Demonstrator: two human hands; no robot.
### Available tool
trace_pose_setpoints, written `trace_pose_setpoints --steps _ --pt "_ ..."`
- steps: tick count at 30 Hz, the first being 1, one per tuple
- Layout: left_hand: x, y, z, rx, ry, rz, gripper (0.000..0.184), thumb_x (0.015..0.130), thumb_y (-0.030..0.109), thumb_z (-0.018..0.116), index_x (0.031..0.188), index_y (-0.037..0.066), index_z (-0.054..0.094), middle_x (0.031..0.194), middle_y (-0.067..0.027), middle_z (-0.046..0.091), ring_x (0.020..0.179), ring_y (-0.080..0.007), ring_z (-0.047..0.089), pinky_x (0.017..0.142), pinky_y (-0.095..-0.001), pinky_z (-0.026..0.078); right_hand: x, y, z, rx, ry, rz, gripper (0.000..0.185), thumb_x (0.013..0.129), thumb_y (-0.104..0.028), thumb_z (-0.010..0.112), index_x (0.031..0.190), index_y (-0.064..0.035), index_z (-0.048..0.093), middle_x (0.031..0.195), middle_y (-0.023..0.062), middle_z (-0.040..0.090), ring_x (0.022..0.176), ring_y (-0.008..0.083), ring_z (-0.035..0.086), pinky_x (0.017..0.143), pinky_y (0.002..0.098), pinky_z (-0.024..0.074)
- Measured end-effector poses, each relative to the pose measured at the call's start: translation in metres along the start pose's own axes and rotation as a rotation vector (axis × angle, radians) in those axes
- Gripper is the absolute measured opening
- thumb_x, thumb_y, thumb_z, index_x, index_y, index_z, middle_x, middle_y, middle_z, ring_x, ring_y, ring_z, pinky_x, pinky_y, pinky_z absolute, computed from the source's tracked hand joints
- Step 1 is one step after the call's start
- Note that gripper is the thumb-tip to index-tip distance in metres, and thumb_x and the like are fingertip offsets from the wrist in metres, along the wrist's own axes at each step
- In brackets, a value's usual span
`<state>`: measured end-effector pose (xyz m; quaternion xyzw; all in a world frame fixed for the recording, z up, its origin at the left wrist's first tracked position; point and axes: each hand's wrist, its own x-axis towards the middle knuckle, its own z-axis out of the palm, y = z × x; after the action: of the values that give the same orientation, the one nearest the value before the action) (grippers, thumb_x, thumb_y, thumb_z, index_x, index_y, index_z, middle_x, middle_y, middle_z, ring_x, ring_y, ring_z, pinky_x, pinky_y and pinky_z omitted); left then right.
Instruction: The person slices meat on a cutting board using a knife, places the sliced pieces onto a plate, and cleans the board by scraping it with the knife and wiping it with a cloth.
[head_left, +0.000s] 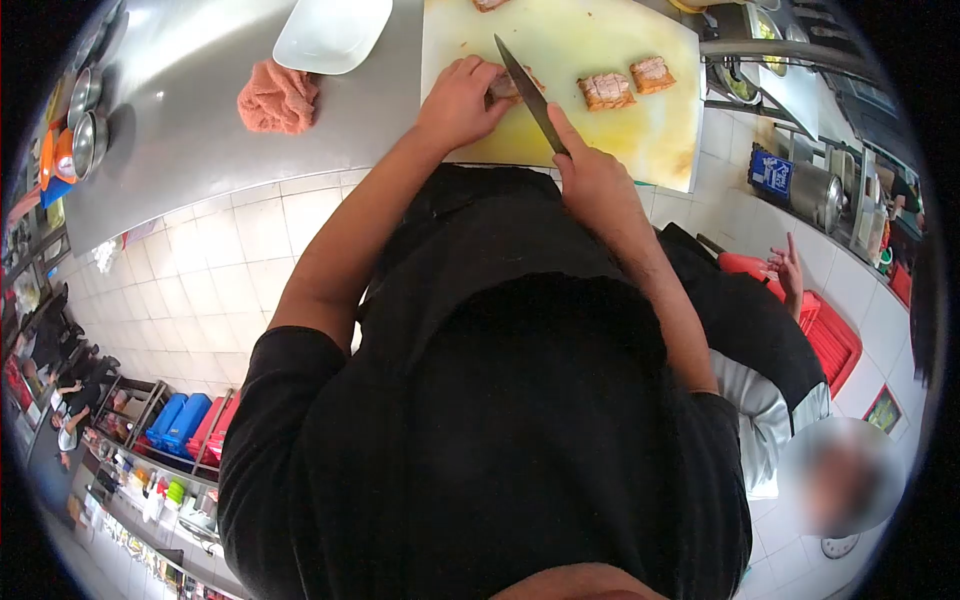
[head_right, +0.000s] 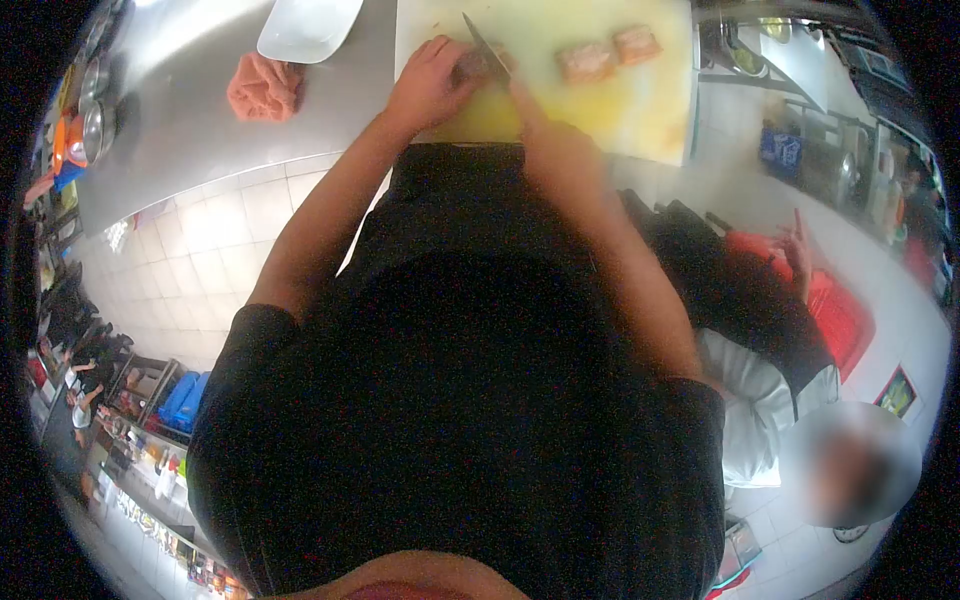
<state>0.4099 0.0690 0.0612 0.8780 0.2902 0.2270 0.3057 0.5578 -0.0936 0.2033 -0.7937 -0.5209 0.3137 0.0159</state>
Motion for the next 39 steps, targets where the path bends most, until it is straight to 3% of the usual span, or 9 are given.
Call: trace_pose_setpoints --steps 12,27,32,36,39 --pt "0.006 0.008 -0.002 0.047 -0.036 -0.047 0.039 0.083 0.025 0.08 0.114 0.006 0.066 0.108 -0.0145 0.065 0.107 -0.0363 0.062 0.095 -0.0473 0.051 -0.001 0.005 0.003 -0.163 0.004 -0.062 0.072 0.102 -0.016 0.058 0.166 -0.026 0.027 0.083 0.0255 0.07 0.081 0.0466 0.069 0.079 0.0579 0.0533" --pt "0.006 0.003 0.0 0.03 0.001 -0.057 0.042 0.084 0.025 0.078 0.116 0.001 0.064 0.111 -0.0179 0.065 0.109 -0.0393 0.062 0.098 -0.0494 0.05 0.024 -0.01 -0.014 -0.129 -0.078 -0.045 0.072 0.102 -0.015 0.057 0.165 -0.0305 0.027 0.09 0.0299 0.071 0.085 0.05 0.069 0.08 0.0617 0.0518" --pt "0.008 -0.004 0.009 0.017 0.048 -0.057 0.043 0.083 0.025 0.079 0.116 0.003 0.065 0.113 -0.018 0.064 0.112 -0.04 0.061 0.099 -0.0494 0.05 0.068 0.021 0.051 0.114 0.14 -0.154 0.07 0.102 -0.016 0.056 0.165 -0.0307 0.029 0.092 0.0309 0.071 0.085 0.0514 0.068 0.08 0.0616 0.0516" --pt "0.006 0.007 0.002 -0.028 -0.02 -0.127 0.048 0.083 0.026 0.081 0.122 0.004 0.064 0.118 -0.019 0.062 0.114 -0.0406 0.059 0.099 -0.0482 0.051 0.055 0.012 0.018 0.117 0.088 -0.131 0.069 0.103 -0.017 0.057 0.165 -0.0323 0.03 0.095 0.031 0.071 0.089 0.0517 0.068 0.081 0.0607 0.0517" --pt "-0.002 0.006 -0.003 -0.04 0.045 -0.075 0.054 0.082 0.025 0.082 0.128 0.004 0.061 0.122 -0.0197 0.061 0.116 -0.041 0.059 0.101 -0.0478 0.051 0.032 0.011 -0.002 0.063 0.131 -0.066 0.07 0.103 -0.018 0.057 0.165 -0.0338 0.03 0.095 0.0307 0.071 0.09 0.0515 0.068 0.083 0.0599 0.052"
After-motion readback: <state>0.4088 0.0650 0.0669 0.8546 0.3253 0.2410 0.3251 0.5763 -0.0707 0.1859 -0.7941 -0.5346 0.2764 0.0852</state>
